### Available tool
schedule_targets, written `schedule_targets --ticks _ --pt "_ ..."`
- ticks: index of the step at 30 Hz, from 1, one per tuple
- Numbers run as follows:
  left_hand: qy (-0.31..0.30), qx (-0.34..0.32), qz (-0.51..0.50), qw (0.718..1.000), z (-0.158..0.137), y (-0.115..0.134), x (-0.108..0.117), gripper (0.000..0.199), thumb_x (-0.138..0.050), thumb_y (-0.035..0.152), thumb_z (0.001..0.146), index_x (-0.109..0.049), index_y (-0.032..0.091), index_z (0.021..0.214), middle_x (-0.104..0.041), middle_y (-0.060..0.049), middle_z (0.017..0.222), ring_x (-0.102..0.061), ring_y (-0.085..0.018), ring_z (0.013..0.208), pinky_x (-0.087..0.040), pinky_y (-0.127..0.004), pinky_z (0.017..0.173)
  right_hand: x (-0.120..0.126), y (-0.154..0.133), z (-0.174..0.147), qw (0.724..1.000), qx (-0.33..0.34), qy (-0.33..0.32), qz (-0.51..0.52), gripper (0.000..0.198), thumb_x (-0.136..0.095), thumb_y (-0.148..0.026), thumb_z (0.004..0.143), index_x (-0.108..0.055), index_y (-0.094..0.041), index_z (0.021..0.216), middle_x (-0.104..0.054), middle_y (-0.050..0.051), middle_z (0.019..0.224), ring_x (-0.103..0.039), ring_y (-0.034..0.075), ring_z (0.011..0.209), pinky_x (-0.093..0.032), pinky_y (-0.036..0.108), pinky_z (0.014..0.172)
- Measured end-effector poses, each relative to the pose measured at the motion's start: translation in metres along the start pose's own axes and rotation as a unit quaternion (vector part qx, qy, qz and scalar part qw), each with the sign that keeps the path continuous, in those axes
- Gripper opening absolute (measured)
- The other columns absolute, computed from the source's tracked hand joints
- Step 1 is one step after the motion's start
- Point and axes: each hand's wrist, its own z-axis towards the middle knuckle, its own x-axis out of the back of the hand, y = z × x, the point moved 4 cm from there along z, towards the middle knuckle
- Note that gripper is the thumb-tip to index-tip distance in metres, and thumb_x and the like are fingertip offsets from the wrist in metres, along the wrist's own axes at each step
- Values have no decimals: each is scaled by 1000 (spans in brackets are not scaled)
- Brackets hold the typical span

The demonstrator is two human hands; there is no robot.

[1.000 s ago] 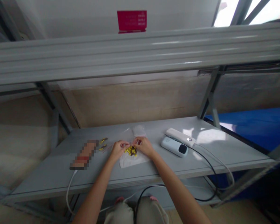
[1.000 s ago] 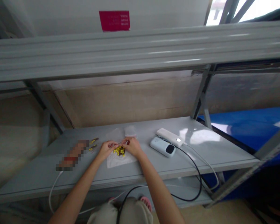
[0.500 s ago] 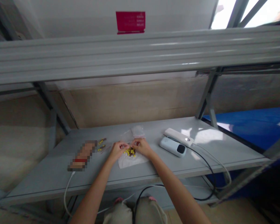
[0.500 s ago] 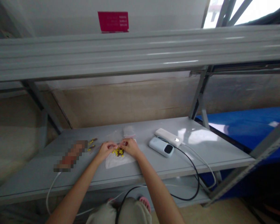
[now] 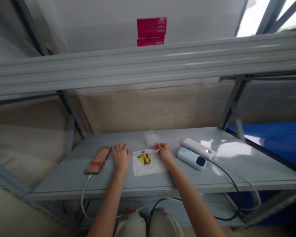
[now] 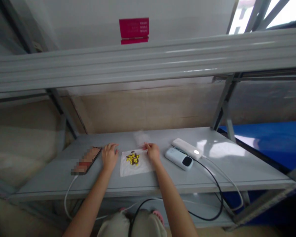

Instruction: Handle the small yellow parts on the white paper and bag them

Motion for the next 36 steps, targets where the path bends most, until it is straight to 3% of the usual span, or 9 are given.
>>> schedule_targets --ticks 6,14,16,19,23,26,29,33,36 --pt "-40 57 149 986 -4 -17 -2 23 -52 29 79 -66 14 89 -62 -16 101 -52 -31 98 -40 -42 78 13 -4 -6 982 -21 72 -173 48 -36 -50 86 -64 -19 61 -64 7 60 -55 15 53 -33 24 50" --pt "-87 88 102 987 -4 -21 -9 24 -46 22 83 -68 13 84 -66 -16 82 -61 -27 76 -43 -34 63 15 0 -4 961 -13 71 -265 59 -31 -59 84 -63 -18 57 -60 14 58 -57 20 55 -38 31 55" --pt "-63 99 72 990 -3 -22 -6 26 -44 22 84 -68 14 87 -66 -15 82 -61 -26 75 -43 -34 63 17 0 -6 961 -6 91 -263 61 -26 -56 87 -64 -17 58 -59 15 59 -58 22 58 -39 32 57" --pt "37 70 -23 997 0 -18 3 24 -46 26 84 -67 18 92 -66 -11 89 -59 -22 84 -44 -32 73 18 -7 -10 959 22 108 -260 58 -25 -51 89 -65 -17 63 -59 14 60 -59 22 64 -41 32 61" --pt "138 4 -174 975 3 -5 15 21 -51 29 83 -68 21 89 -61 -6 92 -55 -18 89 -42 -32 82 8 -30 -19 969 120 40 -214 38 -37 -47 87 -64 -20 93 -63 7 76 -59 18 68 -43 29 64" --pt "100 -24 -243 965 2 7 14 19 -51 26 82 -68 21 89 -61 -4 82 -55 -15 80 -43 -28 75 -3 -50 -32 959 231 -38 -162 45 -52 -40 82 -46 -26 124 -57 6 112 -59 15 80 -45 28 71" --pt "51 -37 -291 955 1 16 9 20 -47 22 83 -67 19 87 -63 -3 80 -57 -14 77 -43 -26 72 -10 -62 -43 938 298 -79 -158 60 -55 -38 79 -32 -29 134 -43 8 131 -57 17 96 -45 29 78" --pt "-3 14 -318 948 -1 19 -5 22 -40 20 85 -62 18 85 -62 -1 73 -55 -12 63 -42 -22 62 -20 -63 -45 931 289 -129 -184 55 -53 -45 80 -42 -24 129 -61 8 110 -59 19 94 -43 29 80" --pt "-44 25 -313 948 -2 24 -17 23 -35 24 87 -57 18 86 -57 1 64 -53 -11 58 -41 -21 58 -26 -61 -44 929 269 -160 -198 36 -51 -45 81 -61 -22 107 -68 5 89 -61 18 82 -42 26 74"
